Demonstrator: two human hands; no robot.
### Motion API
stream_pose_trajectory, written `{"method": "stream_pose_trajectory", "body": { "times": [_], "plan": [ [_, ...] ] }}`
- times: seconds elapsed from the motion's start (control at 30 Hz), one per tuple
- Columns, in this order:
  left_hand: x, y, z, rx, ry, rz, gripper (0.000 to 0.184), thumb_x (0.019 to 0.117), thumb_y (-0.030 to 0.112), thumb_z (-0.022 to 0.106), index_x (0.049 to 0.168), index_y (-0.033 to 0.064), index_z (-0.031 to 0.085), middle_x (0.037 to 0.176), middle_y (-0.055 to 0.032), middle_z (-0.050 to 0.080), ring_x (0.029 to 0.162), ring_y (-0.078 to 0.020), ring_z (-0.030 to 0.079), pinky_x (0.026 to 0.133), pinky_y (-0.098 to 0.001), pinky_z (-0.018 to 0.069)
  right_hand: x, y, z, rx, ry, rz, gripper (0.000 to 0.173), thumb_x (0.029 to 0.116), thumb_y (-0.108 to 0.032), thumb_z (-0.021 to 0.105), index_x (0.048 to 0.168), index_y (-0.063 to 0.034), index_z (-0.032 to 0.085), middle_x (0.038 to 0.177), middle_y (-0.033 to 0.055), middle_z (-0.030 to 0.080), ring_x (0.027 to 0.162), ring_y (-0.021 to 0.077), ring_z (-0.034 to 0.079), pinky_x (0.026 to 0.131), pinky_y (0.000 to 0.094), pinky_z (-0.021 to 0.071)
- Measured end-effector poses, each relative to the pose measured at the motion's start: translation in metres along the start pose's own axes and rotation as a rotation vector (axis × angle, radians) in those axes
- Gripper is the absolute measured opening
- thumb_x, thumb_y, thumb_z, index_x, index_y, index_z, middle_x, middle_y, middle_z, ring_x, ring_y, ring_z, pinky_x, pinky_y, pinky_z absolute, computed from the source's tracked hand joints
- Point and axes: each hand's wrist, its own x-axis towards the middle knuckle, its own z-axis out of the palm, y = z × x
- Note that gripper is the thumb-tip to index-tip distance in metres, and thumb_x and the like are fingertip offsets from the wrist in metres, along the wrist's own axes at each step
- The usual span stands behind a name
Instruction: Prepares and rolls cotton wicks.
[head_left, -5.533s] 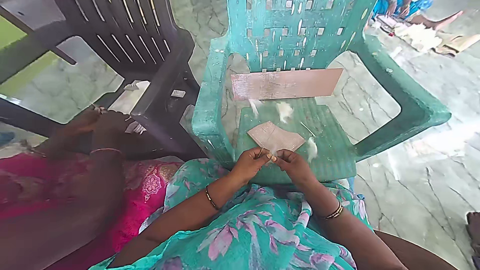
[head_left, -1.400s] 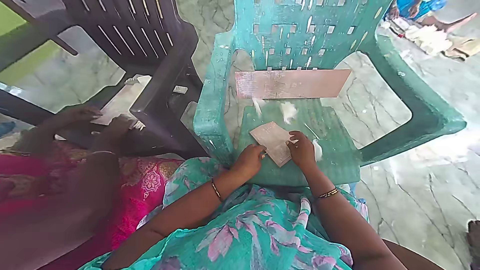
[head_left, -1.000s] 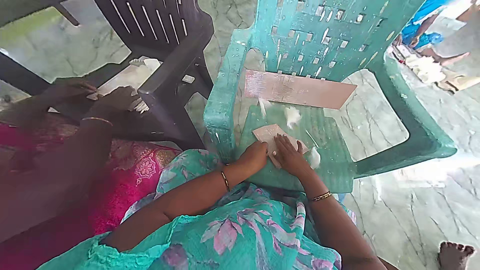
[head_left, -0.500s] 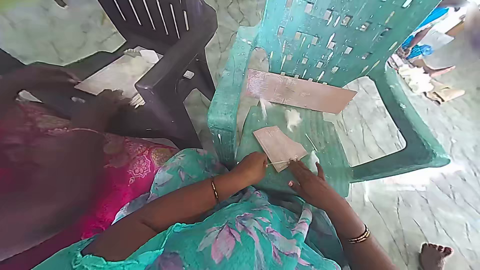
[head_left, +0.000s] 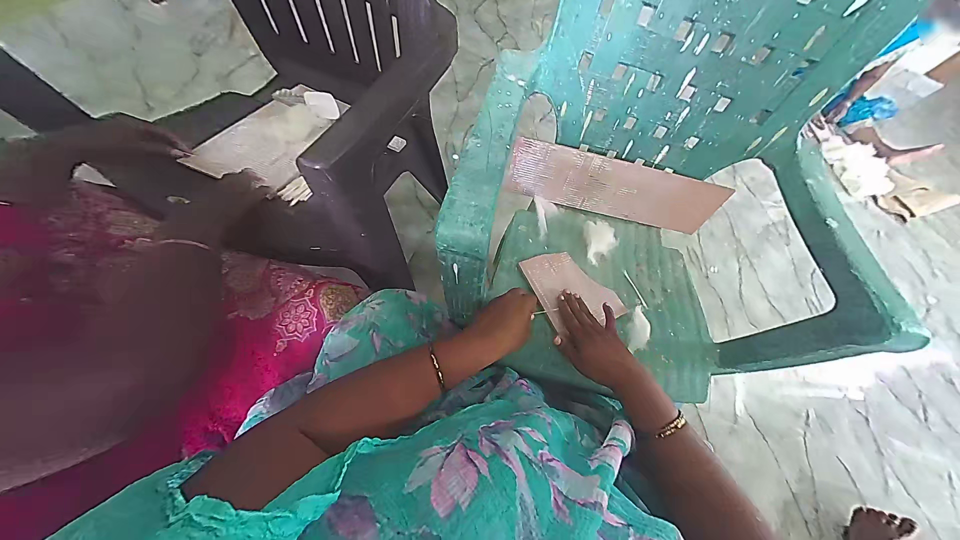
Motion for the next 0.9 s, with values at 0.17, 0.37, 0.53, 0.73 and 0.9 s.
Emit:
{"method": "stream_pose_trajectory", "body": {
  "times": [0.17, 0.37, 0.53, 0.73, 0.9],
  "plan": [
    [-0.007, 0.009, 0.006, -0.005, -0.061, 0.088, 0.028, 0.1075, 0.011, 0.046, 0.126, -0.0005, 0.064, 0.126, -0.02, 0.062, 0.119, -0.0341, 0.062, 0.102, -0.0505, 0.0511, -0.051, 0.0, -0.003, -0.044, -0.065, 0.004, 0.074, 0.1071, -0.057, 0.029, 0.164, -0.0104, 0.022, 0.172, 0.0073, 0.02, 0.159, 0.0244, 0.016, 0.121, 0.0702, 0.0004],
    [-0.001, 0.004, 0.006, 0.024, 0.035, 0.069, 0.026, 0.1069, 0.011, 0.049, 0.126, -0.0023, 0.062, 0.127, -0.0221, 0.06, 0.118, -0.0367, 0.063, 0.101, -0.0512, 0.0523, -0.046, 0.0, -0.032, -0.046, -0.012, 0.135, 0.073, 0.1074, -0.055, 0.036, 0.161, -0.0061, 0.03, 0.168, 0.0129, 0.029, 0.158, 0.0294, 0.02, 0.121, 0.0713, 0.0005],
    [0.007, 0.003, 0.004, 0.079, 0.074, 0.056, 0.026, 0.1047, 0.008, 0.053, 0.127, -0.0018, 0.062, 0.128, -0.0215, 0.061, 0.12, -0.037, 0.062, 0.102, -0.0509, 0.0521, 0.012, -0.003, -0.022, 0.004, 0.058, 0.064, 0.068, 0.1095, -0.048, 0.035, 0.164, -0.0091, 0.023, 0.171, 0.0088, 0.02, 0.16, 0.0246, 0.012, 0.122, 0.0693, -0.0013],
    [0.003, 0.002, 0.004, 0.096, 0.032, 0.058, 0.025, 0.1053, 0.008, 0.052, 0.124, -0.0021, 0.063, 0.124, -0.0211, 0.061, 0.117, -0.036, 0.063, 0.101, -0.0495, 0.0524, 0.002, -0.006, -0.001, 0.003, -0.003, 0.007, 0.077, 0.1072, -0.057, 0.027, 0.166, -0.0087, 0.013, 0.173, 0.0096, 0.011, 0.16, 0.0251, 0.007, 0.121, 0.0701, -0.0041],
    [-0.008, 0.01, 0.007, 0.066, -0.092, 0.078, 0.03, 0.1087, 0.011, 0.045, 0.129, -0.0008, 0.062, 0.128, -0.0201, 0.061, 0.121, -0.0351, 0.061, 0.104, -0.0513, 0.0499, -0.047, -0.01, -0.005, -0.024, -0.11, 0.006, 0.075, 0.1073, -0.055, 0.03, 0.165, -0.0087, 0.017, 0.172, 0.0091, 0.015, 0.159, 0.0258, 0.013, 0.121, 0.0701, -0.0012]
  ]
}}
